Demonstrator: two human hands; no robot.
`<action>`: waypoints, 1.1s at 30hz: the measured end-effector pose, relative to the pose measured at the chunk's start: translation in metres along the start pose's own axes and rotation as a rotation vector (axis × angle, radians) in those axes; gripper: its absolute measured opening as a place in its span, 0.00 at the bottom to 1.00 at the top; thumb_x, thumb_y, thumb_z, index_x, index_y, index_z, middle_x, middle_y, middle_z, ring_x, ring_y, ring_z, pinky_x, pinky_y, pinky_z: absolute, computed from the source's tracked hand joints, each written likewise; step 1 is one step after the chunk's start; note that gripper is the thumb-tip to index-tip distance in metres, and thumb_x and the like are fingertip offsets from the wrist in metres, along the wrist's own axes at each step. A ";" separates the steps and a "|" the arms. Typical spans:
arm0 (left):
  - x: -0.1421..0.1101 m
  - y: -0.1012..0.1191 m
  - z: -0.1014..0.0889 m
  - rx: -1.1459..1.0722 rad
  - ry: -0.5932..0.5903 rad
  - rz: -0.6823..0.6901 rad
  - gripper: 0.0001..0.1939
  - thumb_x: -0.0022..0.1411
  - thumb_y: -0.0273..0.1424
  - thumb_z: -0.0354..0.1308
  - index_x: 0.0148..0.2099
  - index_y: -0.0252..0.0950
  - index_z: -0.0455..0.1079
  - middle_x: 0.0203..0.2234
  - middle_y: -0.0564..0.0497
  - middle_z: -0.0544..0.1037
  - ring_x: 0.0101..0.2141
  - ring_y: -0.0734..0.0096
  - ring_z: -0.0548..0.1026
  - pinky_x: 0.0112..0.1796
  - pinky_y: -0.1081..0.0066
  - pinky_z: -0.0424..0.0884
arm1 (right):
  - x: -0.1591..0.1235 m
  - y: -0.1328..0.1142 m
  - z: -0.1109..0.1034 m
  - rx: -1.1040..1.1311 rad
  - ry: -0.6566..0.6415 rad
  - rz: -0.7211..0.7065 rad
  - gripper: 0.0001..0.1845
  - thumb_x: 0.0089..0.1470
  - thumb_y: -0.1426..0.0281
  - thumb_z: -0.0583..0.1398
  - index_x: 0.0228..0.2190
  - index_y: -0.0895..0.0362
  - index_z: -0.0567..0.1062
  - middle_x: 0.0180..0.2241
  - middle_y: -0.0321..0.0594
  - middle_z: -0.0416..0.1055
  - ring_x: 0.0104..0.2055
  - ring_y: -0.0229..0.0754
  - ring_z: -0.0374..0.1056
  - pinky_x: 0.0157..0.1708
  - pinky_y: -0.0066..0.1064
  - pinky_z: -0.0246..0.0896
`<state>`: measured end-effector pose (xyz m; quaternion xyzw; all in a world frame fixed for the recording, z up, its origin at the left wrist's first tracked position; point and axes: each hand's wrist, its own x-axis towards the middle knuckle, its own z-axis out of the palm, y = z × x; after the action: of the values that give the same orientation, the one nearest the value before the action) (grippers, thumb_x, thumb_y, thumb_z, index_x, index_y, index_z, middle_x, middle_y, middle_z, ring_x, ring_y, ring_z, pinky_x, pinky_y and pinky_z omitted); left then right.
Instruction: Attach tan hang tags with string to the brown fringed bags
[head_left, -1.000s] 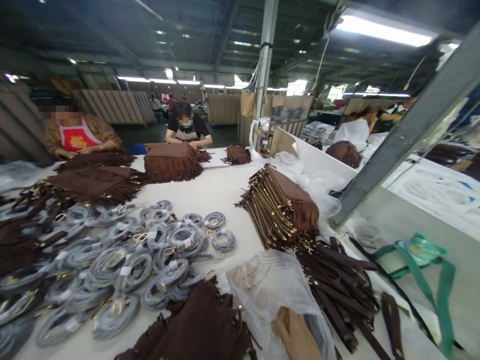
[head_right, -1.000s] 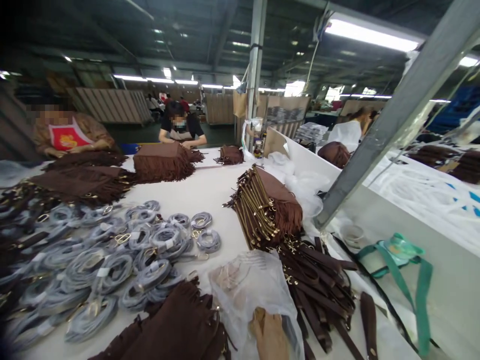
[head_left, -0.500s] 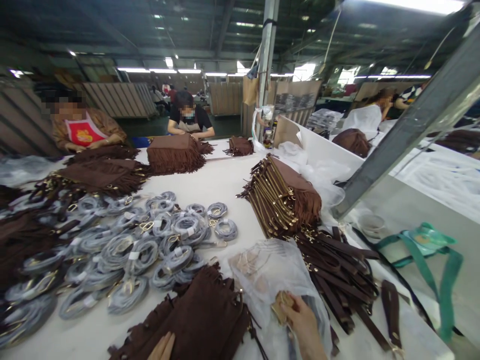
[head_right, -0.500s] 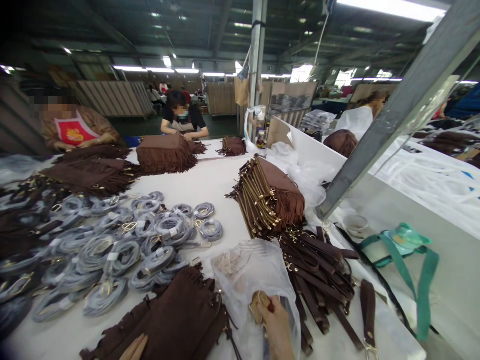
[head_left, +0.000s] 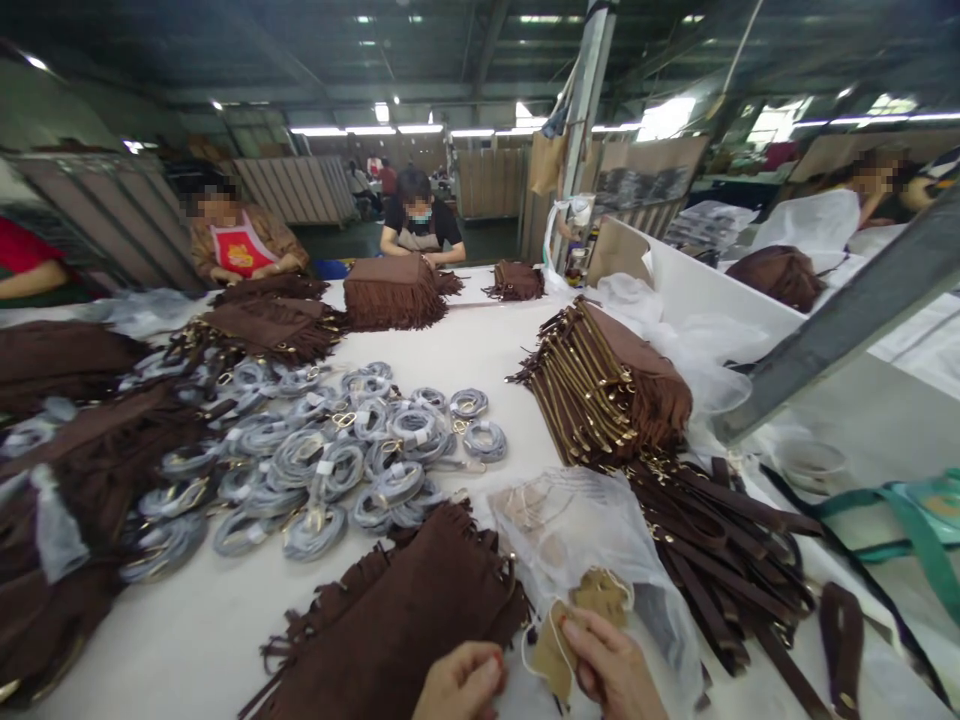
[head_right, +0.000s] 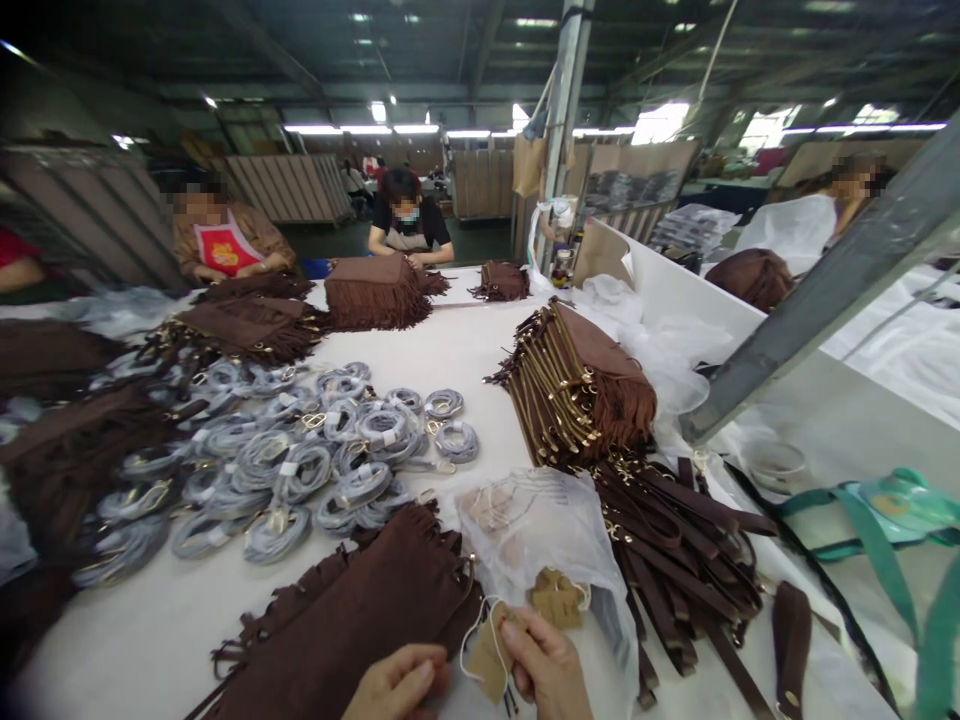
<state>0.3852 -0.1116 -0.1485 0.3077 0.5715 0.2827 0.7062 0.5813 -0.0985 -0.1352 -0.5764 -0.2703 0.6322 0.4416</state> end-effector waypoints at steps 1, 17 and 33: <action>0.000 0.005 0.011 -0.186 -0.018 -0.082 0.28 0.36 0.49 0.65 0.37 0.37 0.72 0.32 0.47 0.76 0.32 0.65 0.74 0.29 0.70 0.68 | -0.003 0.002 0.008 -0.041 -0.035 -0.028 0.24 0.37 0.51 0.63 0.27 0.60 0.78 0.10 0.28 0.52 0.14 0.29 0.43 0.15 0.23 0.34; -0.012 0.024 0.007 -0.655 0.148 0.042 0.19 0.32 0.38 0.70 0.20 0.32 0.65 0.20 0.50 0.74 0.24 0.73 0.69 0.29 0.74 0.62 | -0.006 0.015 0.033 -0.164 0.107 -0.187 0.23 0.42 0.50 0.60 0.30 0.57 0.78 0.15 0.36 0.67 0.17 0.39 0.61 0.17 0.26 0.58; -0.024 0.034 -0.018 -0.023 0.154 0.091 0.16 0.42 0.41 0.62 0.26 0.35 0.62 0.12 0.58 0.65 0.13 0.79 0.60 0.16 0.77 0.54 | -0.004 0.011 0.015 -0.132 0.145 -0.082 0.21 0.41 0.51 0.61 0.23 0.57 0.75 0.12 0.31 0.63 0.17 0.37 0.57 0.21 0.27 0.54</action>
<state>0.3615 -0.1054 -0.1104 0.3026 0.6060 0.3441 0.6503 0.5639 -0.1048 -0.1397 -0.6369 -0.3023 0.5511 0.4463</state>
